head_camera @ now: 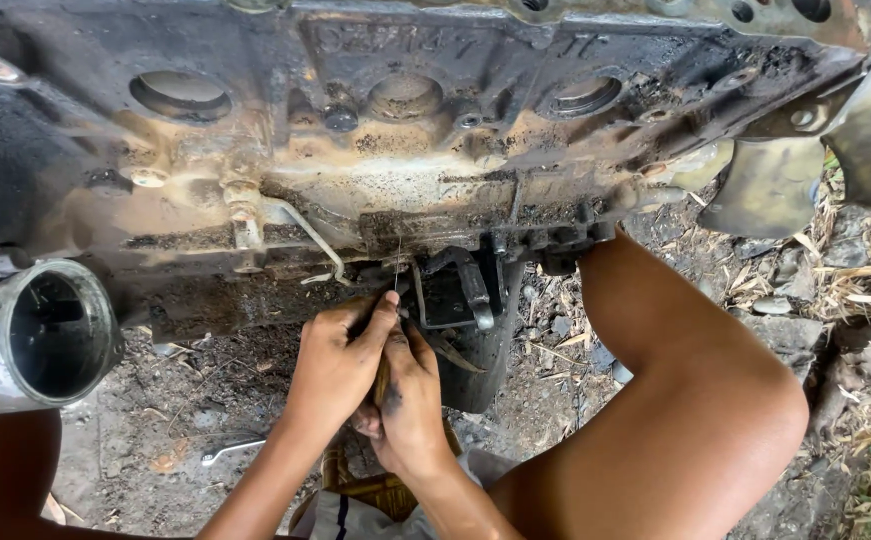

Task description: Scraping grime and old gasket material off an engine block using a hand tool

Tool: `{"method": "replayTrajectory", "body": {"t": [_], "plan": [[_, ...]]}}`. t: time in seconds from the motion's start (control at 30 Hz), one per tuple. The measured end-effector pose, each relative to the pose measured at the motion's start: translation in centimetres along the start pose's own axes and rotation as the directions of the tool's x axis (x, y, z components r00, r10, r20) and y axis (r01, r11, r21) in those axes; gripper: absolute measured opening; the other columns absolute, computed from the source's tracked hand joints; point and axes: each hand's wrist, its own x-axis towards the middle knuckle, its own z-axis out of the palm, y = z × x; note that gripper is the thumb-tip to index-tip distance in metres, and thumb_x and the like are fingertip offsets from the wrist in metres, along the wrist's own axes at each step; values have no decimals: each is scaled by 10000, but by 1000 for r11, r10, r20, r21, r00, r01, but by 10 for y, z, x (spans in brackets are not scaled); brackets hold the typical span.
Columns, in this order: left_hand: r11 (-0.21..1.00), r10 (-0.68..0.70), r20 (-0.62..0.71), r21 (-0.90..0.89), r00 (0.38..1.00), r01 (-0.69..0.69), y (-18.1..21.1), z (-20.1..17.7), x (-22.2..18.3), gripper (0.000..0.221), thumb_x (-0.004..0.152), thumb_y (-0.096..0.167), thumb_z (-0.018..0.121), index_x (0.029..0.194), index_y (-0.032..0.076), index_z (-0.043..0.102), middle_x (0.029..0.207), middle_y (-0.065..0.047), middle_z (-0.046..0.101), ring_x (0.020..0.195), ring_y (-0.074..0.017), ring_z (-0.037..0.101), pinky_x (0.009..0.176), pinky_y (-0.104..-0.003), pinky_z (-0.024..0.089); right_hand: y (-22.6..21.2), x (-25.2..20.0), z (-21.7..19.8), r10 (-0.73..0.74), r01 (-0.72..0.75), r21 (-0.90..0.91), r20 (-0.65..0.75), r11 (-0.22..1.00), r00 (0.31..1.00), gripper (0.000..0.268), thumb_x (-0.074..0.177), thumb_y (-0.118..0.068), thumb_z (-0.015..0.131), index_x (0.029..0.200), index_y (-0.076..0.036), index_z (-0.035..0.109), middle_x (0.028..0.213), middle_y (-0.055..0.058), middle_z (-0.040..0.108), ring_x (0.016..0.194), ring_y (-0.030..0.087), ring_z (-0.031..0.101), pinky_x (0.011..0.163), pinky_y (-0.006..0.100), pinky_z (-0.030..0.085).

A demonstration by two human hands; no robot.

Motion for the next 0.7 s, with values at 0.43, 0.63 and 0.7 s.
{"method": "replayTrajectory", "body": {"t": [0.43, 0.63, 0.7], "plan": [[985, -137, 68, 111, 988, 129, 16, -38, 29, 433, 1077, 278, 779, 856, -92, 819, 593, -119, 680, 440, -165, 484, 427, -356, 415, 38, 25, 42, 0, 13, 239, -55, 971, 999, 407, 1176, -261, 469, 1557, -129, 523, 707, 50, 562, 390, 90, 367, 339, 271, 276], [984, -105, 164, 159, 981, 79, 35, -29, 33, 281, 1072, 189, 734, 1186, -23, 879, 700, -174, 858, 329, -135, 570, 287, -290, 424, 40, 23, 34, -111, 106, 310, 1, 945, 994, 291, 1229, -222, 447, 1393, -41, 604, 617, 21, 558, 357, 97, 394, 306, 285, 263], [983, -100, 175, 168, 980, 70, 37, -27, 34, 289, 1071, 216, 748, 1025, -45, 863, 653, -150, 806, 362, -145, 550, 341, -318, 426, 36, 22, 36, -111, 126, 308, -66, 943, 992, 295, 1238, -281, 449, 1308, -39, 602, 606, 17, 540, 347, 95, 369, 297, 288, 262]]}}
